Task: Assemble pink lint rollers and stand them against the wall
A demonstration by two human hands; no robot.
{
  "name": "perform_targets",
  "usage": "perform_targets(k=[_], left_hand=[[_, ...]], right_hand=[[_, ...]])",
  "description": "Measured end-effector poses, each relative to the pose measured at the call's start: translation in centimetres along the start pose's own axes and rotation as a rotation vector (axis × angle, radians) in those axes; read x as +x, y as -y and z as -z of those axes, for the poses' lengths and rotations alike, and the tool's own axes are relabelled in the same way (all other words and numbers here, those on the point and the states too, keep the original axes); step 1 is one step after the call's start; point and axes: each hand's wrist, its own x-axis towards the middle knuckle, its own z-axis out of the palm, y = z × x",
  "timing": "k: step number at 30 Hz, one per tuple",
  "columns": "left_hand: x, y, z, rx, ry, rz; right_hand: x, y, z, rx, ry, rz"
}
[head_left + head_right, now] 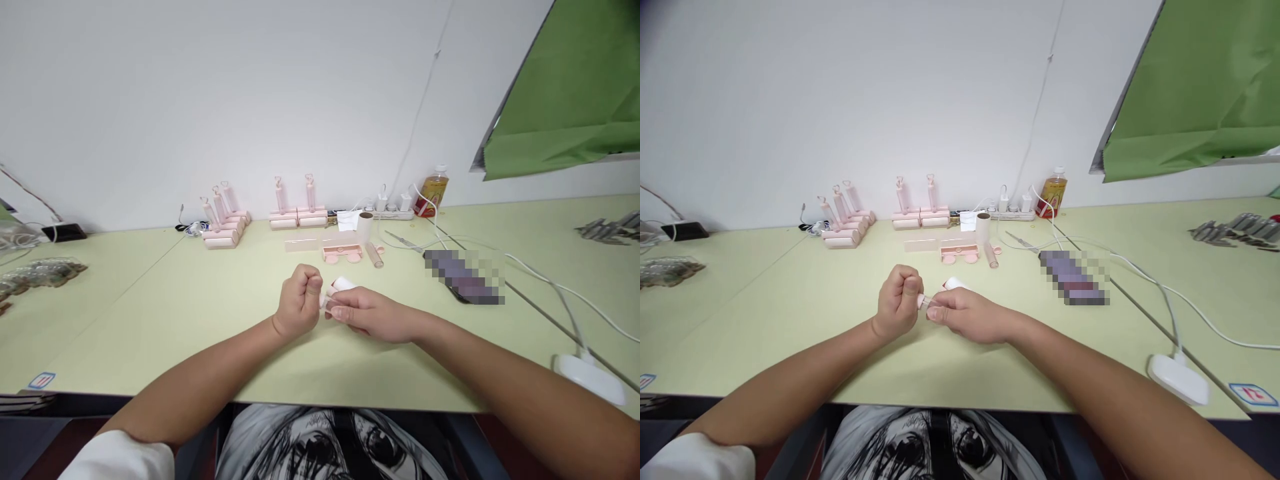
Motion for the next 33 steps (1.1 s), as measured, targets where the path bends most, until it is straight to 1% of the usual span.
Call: perform_targets(k=[2, 3, 4, 6, 7, 9, 11, 12, 14, 15, 16, 18, 19, 20, 21, 22, 23, 24, 26, 27, 29, 31, 33], left_hand=[[-0.3, 0.2, 0.2, 0.003, 0.027, -0.068], [-0.3, 0.3, 0.4, 0.015, 0.047, -0.099], [-0.1, 0.4, 0.6, 0.038, 0.068, -0.129], [0.6, 0.5, 1.4, 0.117, 0.136, -0.182], [1.1, 0.5, 1.8, 0.171, 0.192, -0.206], [2.1, 0.5, 2.6, 0.291, 0.342, -0.266], [2.7, 0.4, 3.1, 0.42, 0.464, -0.32], [2.9, 0.4, 3.2, 0.479, 0.491, -0.338], [3.0, 0.4, 3.1, 0.542, 0.478, -0.351], [3.0, 0.5, 2.9, 0.539, 0.454, -0.344], [2.9, 0.6, 2.8, 0.519, 0.427, -0.328], [2.8, 1.0, 2.8, 0.453, 0.367, -0.277], [2.8, 1.3, 2.8, 0.419, 0.331, -0.252], [2.8, 1.6, 2.9, 0.382, 0.29, -0.229], [2.8, 2.0, 3.0, 0.339, 0.247, -0.21], [2.9, 2.3, 3.1, 0.292, 0.201, -0.187], [2.9, 2.6, 3.2, 0.242, 0.157, -0.158], [2.9, 2.9, 3.2, 0.195, 0.119, -0.119], [2.8, 3.2, 3.1, 0.109, 0.07, -0.025], [2.8, 3.3, 2.9, 0.067, 0.061, 0.025], [2.7, 3.4, 2.6, -0.013, 0.075, 0.116], [2.6, 3.2, 2.3, -0.036, 0.119, 0.167], [2.4, 2.9, 2.2, 0.008, 0.172, 0.158]], right_hand=[[-0.1, -0.1, 0.2, 0.245, 0.141, -0.102], [-0.1, -0.3, 0.3, 0.329, 0.179, -0.134], [-0.1, -0.4, 0.4, 0.388, 0.188, -0.146], [0.0, -0.6, 0.5, 0.462, 0.127, -0.13], [0.0, -0.7, 0.7, 0.494, 0.075, -0.117], [0.1, -0.7, 1.1, 0.561, -0.025, -0.09], [0.1, -0.7, 1.6, 0.616, -0.072, -0.071], [0.1, -0.8, 1.8, 0.628, -0.074, -0.066], [0.3, -0.9, 2.2, 0.625, -0.069, -0.061], [0.4, -1.1, 2.4, 0.619, -0.085, -0.059], [0.6, -1.3, 2.6, 0.609, -0.132, -0.056], [0.9, -1.9, 3.0, 0.535, -0.322, -0.051], [1.1, -2.3, 3.2, 0.438, -0.446, -0.052], [1.2, -2.7, 3.4, 0.288, -0.554, -0.06], [1.2, -3.3, 3.5, 0.097, -0.621, -0.078], [1.2, -3.8, 3.6, -0.107, -0.629, -0.106], [1.2, -4.3, 3.5, -0.275, -0.581, -0.14], [1.1, -4.7, 3.4, -0.392, -0.512, -0.179], [0.9, -5.2, 3.0, -0.502, -0.388, -0.237], [0.9, -5.3, 2.7, -0.51, -0.35, -0.255], [0.9, -5.1, 2.3, -0.465, -0.327, -0.283], [1.0, -4.7, 2.1, -0.342, -0.351, -0.292], [1.2, -4.2, 2.4, -0.159, -0.428, -0.259]])
